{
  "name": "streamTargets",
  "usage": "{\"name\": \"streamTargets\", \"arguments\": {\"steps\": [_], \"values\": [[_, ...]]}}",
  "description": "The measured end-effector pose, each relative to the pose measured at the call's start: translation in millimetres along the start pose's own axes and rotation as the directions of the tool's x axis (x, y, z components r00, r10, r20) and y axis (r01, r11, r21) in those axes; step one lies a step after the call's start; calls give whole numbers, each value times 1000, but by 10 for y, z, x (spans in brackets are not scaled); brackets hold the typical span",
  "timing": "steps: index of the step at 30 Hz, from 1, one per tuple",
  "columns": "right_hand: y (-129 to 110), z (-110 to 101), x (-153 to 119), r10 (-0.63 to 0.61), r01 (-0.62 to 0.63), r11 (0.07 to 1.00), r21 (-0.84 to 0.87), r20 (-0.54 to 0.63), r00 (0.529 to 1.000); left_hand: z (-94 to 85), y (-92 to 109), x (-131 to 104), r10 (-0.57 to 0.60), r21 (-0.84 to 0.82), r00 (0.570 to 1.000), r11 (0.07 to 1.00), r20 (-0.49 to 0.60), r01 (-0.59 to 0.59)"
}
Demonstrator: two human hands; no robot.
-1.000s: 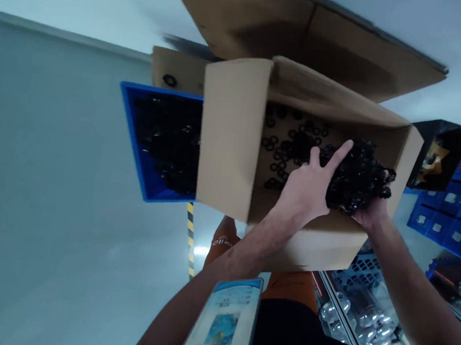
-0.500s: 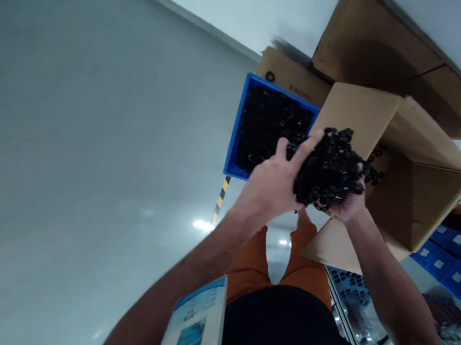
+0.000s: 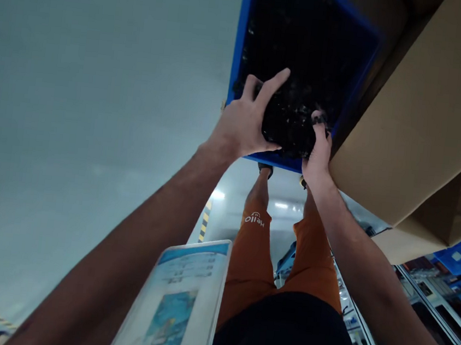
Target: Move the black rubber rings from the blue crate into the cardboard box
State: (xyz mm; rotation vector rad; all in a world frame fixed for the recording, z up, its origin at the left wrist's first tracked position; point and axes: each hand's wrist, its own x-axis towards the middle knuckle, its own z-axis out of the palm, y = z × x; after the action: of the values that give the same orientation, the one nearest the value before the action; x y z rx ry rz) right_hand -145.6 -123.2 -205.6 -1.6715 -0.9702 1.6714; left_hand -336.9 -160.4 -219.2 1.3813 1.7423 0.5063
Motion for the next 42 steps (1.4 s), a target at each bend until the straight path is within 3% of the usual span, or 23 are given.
{"name": "streamTargets", "arguments": {"steps": [3,8,11,13,18,22,26,29,34,39,42], "values": [[53,-14,-49,-200,179,972,-151,-133,971,7,-72,-76,-11,52,999,999,48,8],[397,-115,7,-308,190,831,-522,-149,939,282,-318,-226,-43,40,999,998,-29,44],[599,-163,35,-404,224,741,-633,-154,901,406,-401,-305,-28,2,997,1000,-65,29],[652,-199,-5,-414,230,731,-642,-150,898,451,-419,-366,-10,5,995,1000,-97,10],[659,-357,-226,-272,190,807,-559,-66,960,568,-505,-557,15,-5,989,1000,-149,-15],[747,-462,-307,-283,220,769,-600,-12,959,627,-566,-613,-39,10,982,999,-183,41],[858,-449,-273,-259,241,812,-532,42,965,579,-424,-431,-123,35,979,991,-165,131],[892,-409,-264,-187,180,871,-457,32,982,539,-227,-178,-116,70,982,989,-151,127],[885,-336,-313,-111,100,934,-343,-13,994,500,68,146,-37,127,987,990,-158,58],[937,-218,-399,-76,31,951,-308,-134,988,510,193,171,92,162,994,983,-57,-82],[1000,-167,-366,-185,85,913,-399,-219,958,547,185,174,175,198,985,965,12,-174]]}}
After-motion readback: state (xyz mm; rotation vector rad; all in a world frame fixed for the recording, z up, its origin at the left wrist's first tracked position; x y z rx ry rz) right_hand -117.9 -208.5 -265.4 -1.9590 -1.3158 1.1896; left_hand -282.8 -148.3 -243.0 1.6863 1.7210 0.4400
